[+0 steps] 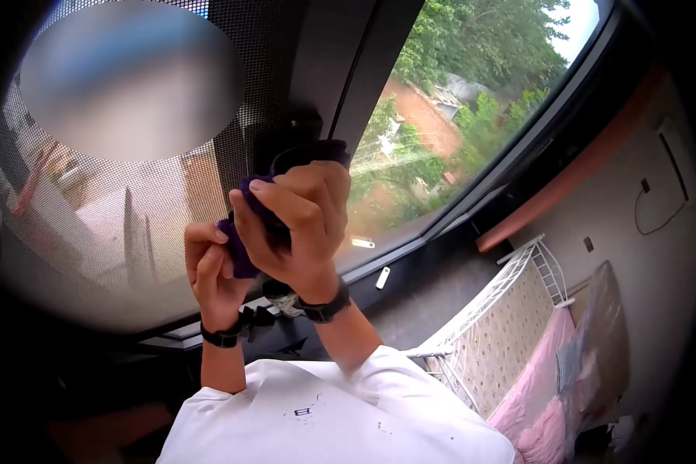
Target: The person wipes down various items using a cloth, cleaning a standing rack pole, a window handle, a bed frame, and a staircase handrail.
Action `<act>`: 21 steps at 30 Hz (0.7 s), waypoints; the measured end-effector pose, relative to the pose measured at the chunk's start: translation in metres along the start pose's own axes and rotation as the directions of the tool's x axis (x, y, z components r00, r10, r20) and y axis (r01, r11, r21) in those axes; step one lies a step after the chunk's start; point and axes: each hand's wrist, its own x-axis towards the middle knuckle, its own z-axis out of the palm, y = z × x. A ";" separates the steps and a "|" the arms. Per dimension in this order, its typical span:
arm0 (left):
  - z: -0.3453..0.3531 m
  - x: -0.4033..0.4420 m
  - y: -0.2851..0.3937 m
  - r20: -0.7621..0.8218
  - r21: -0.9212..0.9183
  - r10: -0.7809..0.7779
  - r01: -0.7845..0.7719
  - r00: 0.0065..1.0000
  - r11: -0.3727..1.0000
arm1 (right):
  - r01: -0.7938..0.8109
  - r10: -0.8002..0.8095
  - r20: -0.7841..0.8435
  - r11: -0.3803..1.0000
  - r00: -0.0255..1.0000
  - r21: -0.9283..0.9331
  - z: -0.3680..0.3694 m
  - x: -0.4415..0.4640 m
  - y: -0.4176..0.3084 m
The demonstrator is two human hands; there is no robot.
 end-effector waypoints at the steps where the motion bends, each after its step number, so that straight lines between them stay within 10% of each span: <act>1: 0.002 0.000 0.003 -0.001 -0.006 -0.002 0.002 1.000 1.000 | 0.001 -0.001 0.004 1.000 1.000 -0.005 -0.002 -0.002 0.000; 17: 0.018 -0.002 0.033 -0.023 0.525 -0.087 0.086 0.996 0.847 | -0.291 0.384 -0.236 0.890 0.892 0.351 0.001 -0.061 -0.028; 21: 0.013 -0.005 0.048 -0.073 0.651 0.093 -0.023 0.993 0.759 | -0.339 0.416 -0.209 0.884 0.885 0.322 -0.001 -0.057 -0.042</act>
